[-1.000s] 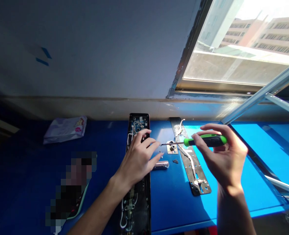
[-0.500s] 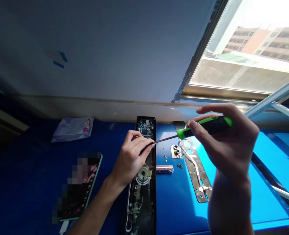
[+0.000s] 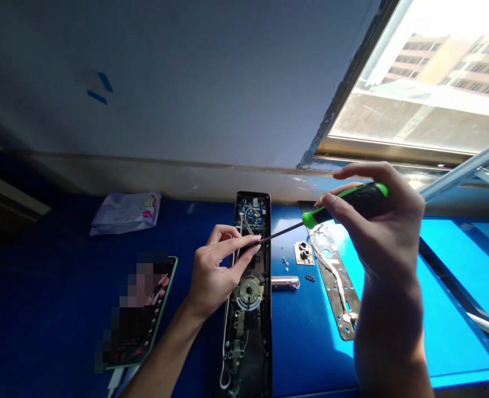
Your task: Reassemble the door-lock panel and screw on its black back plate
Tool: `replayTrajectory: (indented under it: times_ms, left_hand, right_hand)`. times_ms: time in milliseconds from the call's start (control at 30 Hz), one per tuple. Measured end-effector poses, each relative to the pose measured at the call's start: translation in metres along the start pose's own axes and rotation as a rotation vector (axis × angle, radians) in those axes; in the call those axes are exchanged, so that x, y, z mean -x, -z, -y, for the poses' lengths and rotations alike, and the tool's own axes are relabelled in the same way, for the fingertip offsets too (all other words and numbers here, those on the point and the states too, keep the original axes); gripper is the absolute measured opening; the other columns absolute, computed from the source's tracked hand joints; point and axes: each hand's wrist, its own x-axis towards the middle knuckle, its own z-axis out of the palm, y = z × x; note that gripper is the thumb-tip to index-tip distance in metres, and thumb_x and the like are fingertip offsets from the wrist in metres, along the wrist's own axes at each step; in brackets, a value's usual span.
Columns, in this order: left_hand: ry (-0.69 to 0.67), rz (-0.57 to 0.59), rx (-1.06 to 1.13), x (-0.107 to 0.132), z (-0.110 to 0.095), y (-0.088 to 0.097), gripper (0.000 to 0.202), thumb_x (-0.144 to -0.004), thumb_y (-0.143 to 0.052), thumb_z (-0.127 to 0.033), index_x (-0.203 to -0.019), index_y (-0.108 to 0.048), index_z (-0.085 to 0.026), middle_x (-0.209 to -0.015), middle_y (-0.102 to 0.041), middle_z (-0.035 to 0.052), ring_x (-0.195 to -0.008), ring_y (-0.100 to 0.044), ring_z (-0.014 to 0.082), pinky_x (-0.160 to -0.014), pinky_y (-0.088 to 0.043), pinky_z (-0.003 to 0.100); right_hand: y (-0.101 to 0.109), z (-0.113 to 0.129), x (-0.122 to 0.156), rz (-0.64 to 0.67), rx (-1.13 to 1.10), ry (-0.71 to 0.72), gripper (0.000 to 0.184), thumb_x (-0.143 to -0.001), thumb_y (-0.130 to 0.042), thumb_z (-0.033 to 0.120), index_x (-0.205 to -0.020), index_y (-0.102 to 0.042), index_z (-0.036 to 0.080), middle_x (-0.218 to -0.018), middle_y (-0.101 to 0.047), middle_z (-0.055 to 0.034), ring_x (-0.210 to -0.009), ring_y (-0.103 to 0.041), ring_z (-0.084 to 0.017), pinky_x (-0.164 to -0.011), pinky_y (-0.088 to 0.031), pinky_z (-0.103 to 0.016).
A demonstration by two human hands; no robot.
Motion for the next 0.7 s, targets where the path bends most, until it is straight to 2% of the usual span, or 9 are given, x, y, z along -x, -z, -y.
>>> replayTrajectory:
  times_ms: [133, 267, 367, 433, 500, 600, 700]
  left_hand:
    - [-0.022, 0.017, 0.008, 0.002, 0.001, 0.000, 0.021, -0.092, -0.078, -0.016, -0.111, -0.083, -0.025, -0.090, -0.071, 0.0025, -0.087, -0.068, 0.0143, -0.077, -0.062, 0.026]
    - [0.048, -0.029, 0.037, 0.005, 0.001, -0.002, 0.021, -0.091, -0.080, -0.017, -0.110, -0.083, -0.025, -0.089, -0.071, 0.0020, -0.087, -0.067, 0.0144, -0.075, -0.062, 0.026]
    - [0.113, -0.094, 0.072, 0.009, 0.003, -0.004, 0.022, -0.092, -0.079, -0.018, -0.112, -0.082, -0.025, -0.093, -0.075, 0.0031, -0.091, -0.067, 0.0159, -0.077, -0.063, 0.028]
    - [0.126, -0.126, 0.087, 0.011, 0.006, -0.005, 0.024, -0.093, -0.078, -0.018, -0.115, -0.081, -0.025, -0.097, -0.078, 0.0042, -0.098, -0.068, 0.0177, -0.081, -0.065, 0.031]
    - [0.118, -0.144, 0.100, 0.012, 0.008, -0.005, 0.026, -0.094, -0.077, -0.018, -0.119, -0.079, -0.025, -0.099, -0.080, 0.0044, -0.103, -0.070, 0.0189, -0.085, -0.066, 0.034]
    - [0.090, -0.137, 0.123, 0.013, 0.009, -0.002, 0.030, -0.094, -0.076, -0.018, -0.123, -0.077, -0.027, -0.103, -0.080, 0.0046, -0.108, -0.072, 0.0205, -0.092, -0.067, 0.038]
    - [0.060, -0.076, 0.095, 0.011, 0.008, 0.005, 0.039, -0.094, -0.075, -0.021, -0.132, -0.071, -0.028, -0.122, -0.078, 0.0067, -0.124, -0.068, 0.0241, -0.105, -0.062, 0.045]
  right_hand:
    - [-0.004, -0.011, -0.003, 0.018, -0.031, -0.062, 0.037, -0.079, -0.087, 0.030, -0.110, -0.068, 0.027, -0.074, -0.072, 0.0049, -0.058, -0.070, -0.014, -0.054, -0.061, -0.028]
    - [-0.010, -0.019, -0.005, -0.064, -0.010, -0.123, 0.037, -0.077, -0.090, 0.038, -0.102, -0.065, 0.026, -0.064, -0.065, 0.0074, -0.051, -0.065, -0.012, -0.043, -0.050, -0.022]
    - [-0.012, -0.021, -0.006, -0.021, -0.058, -0.157, 0.039, -0.078, -0.089, 0.037, -0.107, -0.066, 0.025, -0.078, -0.075, 0.0023, -0.070, -0.077, -0.017, -0.058, -0.062, -0.026]
    - [-0.013, -0.023, -0.006, 0.087, -0.111, -0.159, 0.049, -0.081, -0.085, 0.033, -0.125, -0.064, 0.027, -0.093, -0.081, -0.0013, -0.087, -0.081, -0.022, -0.074, -0.068, -0.034]
    - [-0.014, -0.024, -0.005, 0.174, -0.123, -0.141, 0.061, -0.084, -0.082, 0.031, -0.140, -0.056, 0.029, -0.100, -0.082, -0.0030, -0.098, -0.082, -0.026, -0.086, -0.070, -0.041]
    - [-0.020, -0.023, -0.002, 0.144, -0.116, -0.075, 0.063, -0.087, -0.079, 0.029, -0.143, -0.050, 0.031, -0.099, -0.081, -0.0021, -0.099, -0.082, -0.029, -0.089, -0.070, -0.048]
    - [-0.030, -0.015, 0.000, 0.060, -0.125, 0.019, 0.058, -0.088, -0.078, 0.025, -0.138, -0.050, 0.033, -0.099, -0.080, -0.0005, -0.094, -0.083, -0.029, -0.084, -0.072, -0.050]
